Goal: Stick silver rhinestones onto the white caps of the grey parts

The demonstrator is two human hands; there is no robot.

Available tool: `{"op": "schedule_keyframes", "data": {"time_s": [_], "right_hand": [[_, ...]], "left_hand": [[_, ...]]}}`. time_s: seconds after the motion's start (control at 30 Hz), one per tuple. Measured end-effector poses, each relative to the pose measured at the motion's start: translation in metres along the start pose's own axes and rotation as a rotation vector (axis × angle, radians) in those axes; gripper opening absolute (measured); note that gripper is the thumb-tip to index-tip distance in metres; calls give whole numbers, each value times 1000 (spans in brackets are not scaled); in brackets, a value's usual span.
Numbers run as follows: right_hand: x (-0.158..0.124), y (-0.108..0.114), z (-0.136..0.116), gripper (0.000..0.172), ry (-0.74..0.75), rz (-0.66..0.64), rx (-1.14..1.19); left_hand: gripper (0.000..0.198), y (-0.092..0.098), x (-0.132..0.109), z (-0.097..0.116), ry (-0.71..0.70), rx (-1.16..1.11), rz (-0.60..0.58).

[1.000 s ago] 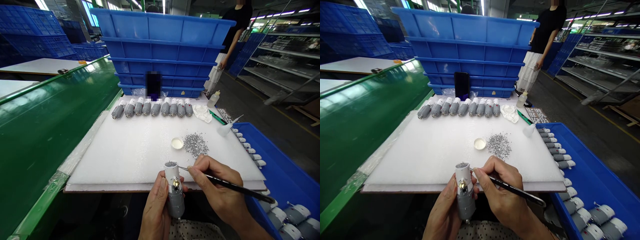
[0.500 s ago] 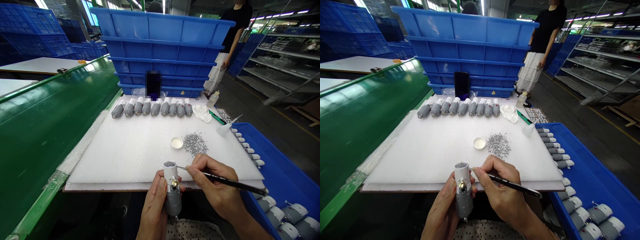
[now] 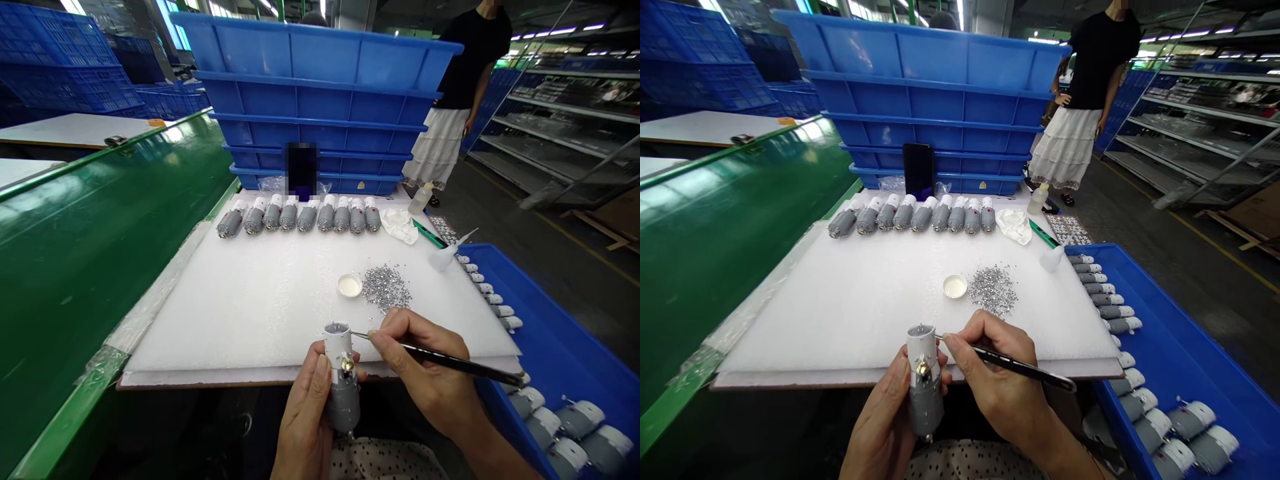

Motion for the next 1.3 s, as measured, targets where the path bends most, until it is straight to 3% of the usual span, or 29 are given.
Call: {"op": "schedule_keyframes", "data": {"time_s": [0.1,0.2,0.43,0.7,0.87,1.0,1.17,1.3], "right_hand": [[0,1,3,22,-33,5,14],[-2,6,3,22,-54,20,18],[-10,31,25,26,-173,56,24],[-14,44,42,30,-217,109,-36],[-10,59,45,29,-124,210,-274],[-6,66,56,25,-48,206,-384],[-2,56,60,19,44,145,-449],[-1,47,55,17,133,131,-509]], "left_hand": [[30,2,1,-2,13,-14,11],[29,-2,3,-3,59,-94,-54],[38,-20,0,-21,505,-588,-232],[26,-20,-3,-26,660,-650,-248],[42,-20,-1,-24,561,-605,-227],[47,-14,4,-13,381,-345,-158],[47,-12,0,-4,289,-189,-148],[40,-3,1,-4,166,11,-76]]}}
Point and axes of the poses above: each hand's wrist, its own x-axis towards the middle knuckle, its own y-axis out of the back of the hand, z = x × y, the point moved 7 cm from there along x, towards the middle knuckle, and after that the axes turned 5 degrees about -y, right-handed, at the moved point
